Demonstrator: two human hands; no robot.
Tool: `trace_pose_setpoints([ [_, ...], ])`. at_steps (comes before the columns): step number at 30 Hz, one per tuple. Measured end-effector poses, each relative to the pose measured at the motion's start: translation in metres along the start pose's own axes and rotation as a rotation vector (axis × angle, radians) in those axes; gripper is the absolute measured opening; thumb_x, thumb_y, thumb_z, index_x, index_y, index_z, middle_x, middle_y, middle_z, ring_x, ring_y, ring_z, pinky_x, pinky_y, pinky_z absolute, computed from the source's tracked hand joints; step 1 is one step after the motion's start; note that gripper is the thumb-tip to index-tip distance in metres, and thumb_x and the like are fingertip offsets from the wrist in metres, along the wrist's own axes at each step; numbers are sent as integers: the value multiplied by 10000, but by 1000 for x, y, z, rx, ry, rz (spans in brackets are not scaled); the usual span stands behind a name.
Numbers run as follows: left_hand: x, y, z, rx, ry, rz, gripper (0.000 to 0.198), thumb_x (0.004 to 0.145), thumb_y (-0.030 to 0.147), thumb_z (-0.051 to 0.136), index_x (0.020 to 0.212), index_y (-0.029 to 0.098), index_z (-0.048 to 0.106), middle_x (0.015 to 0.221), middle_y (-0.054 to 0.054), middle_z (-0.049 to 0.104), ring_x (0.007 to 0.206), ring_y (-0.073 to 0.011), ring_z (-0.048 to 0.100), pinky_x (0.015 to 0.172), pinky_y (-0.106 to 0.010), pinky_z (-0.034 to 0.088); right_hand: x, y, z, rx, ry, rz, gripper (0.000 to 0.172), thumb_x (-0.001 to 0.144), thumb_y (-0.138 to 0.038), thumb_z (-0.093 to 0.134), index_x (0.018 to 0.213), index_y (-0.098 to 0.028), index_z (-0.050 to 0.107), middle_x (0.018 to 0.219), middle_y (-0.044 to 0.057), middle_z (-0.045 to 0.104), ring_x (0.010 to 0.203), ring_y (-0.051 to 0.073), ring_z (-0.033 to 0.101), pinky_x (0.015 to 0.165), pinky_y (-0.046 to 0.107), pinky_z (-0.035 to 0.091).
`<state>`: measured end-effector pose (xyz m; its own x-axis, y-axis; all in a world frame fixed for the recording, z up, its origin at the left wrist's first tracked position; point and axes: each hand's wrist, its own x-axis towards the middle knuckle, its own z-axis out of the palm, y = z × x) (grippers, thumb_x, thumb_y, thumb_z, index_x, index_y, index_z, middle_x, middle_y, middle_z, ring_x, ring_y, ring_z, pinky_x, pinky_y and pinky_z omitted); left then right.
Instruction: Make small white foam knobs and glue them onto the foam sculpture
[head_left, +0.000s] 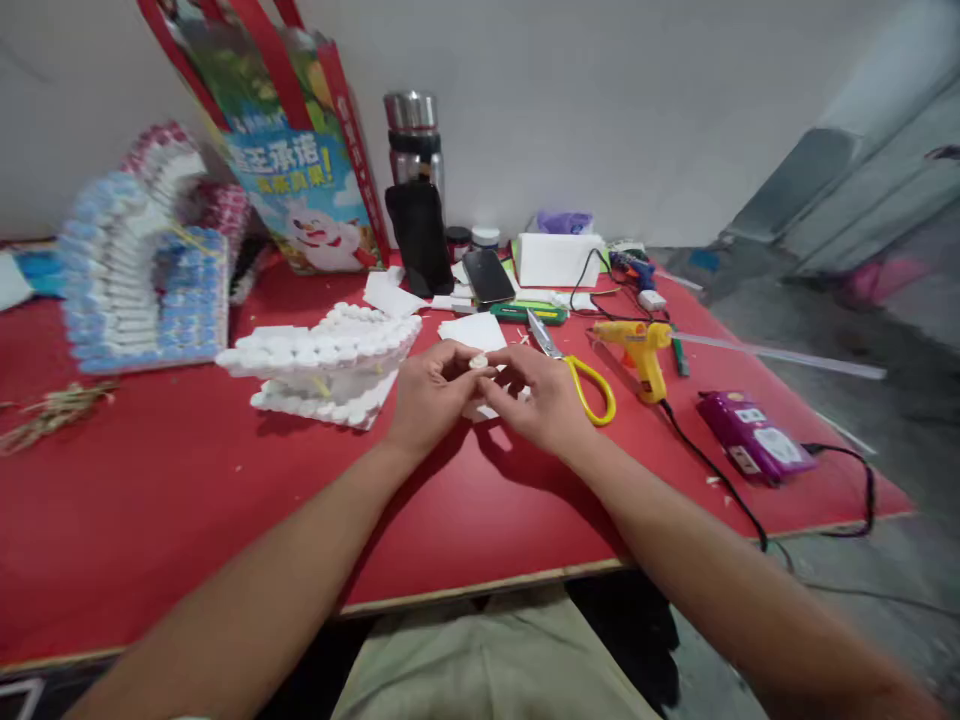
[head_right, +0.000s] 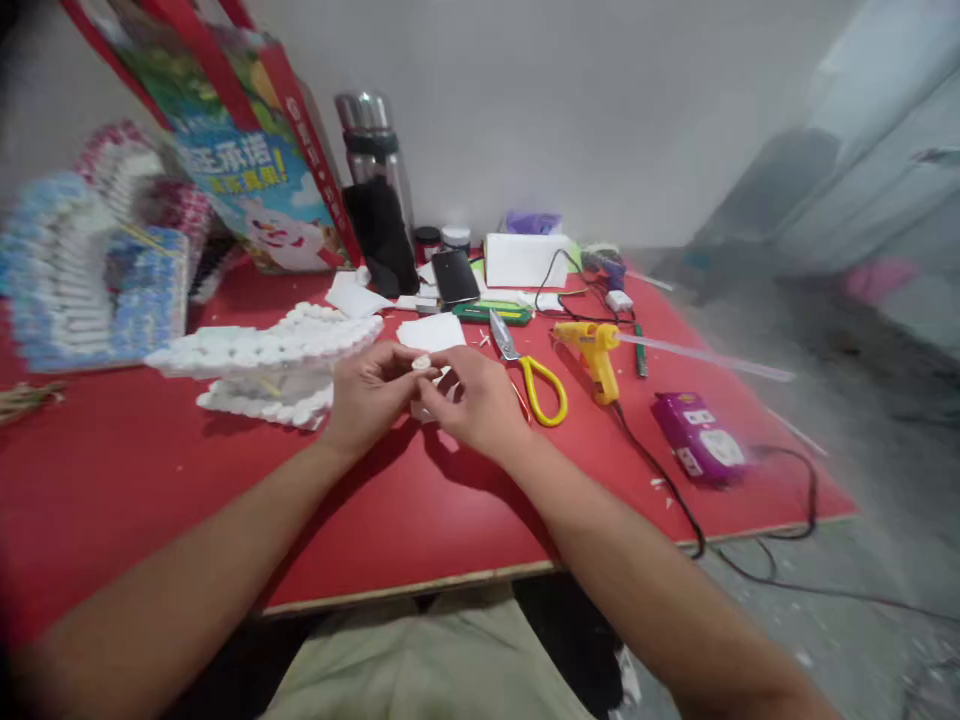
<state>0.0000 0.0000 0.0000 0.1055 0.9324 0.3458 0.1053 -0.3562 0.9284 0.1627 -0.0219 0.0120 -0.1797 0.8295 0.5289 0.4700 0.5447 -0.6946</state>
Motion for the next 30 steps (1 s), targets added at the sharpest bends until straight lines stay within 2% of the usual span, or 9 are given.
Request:
trace_pose_setpoints([
  [7,-1,4,0,27,6,1,96,770,254,769,787,173,720,705,9,698,629,-122,606,577,-225,472,-2,-4,-2,-6,-25,42,145,852,-271,636,954,-171,663,791,18,674,576,113,590,558,249,465],
  [14,2,2,2,-8,32,-40,151,740,261,798,764,169,680,665,19,637,604,-111,551,556,-225,427,-1,-4,1,-12,-75,194,189,866,-280,625,1013,-169,666,818,37,729,616,143,643,581,266,474],
  [22,5,3,-1,53,41,25,163,734,228,776,728,181,620,634,41,535,590,-97,471,544,-222,364,1,-7,-4,28,-85,171,175,864,-267,619,999,-166,666,853,39,731,589,121,614,579,256,476],
  [30,7,1,-1,-17,24,-56,224,694,232,816,731,182,600,663,34,596,584,-96,500,540,-220,382,0,-6,-3,26,-93,147,189,873,-276,617,1012,-160,672,815,23,710,584,115,596,559,248,451],
])
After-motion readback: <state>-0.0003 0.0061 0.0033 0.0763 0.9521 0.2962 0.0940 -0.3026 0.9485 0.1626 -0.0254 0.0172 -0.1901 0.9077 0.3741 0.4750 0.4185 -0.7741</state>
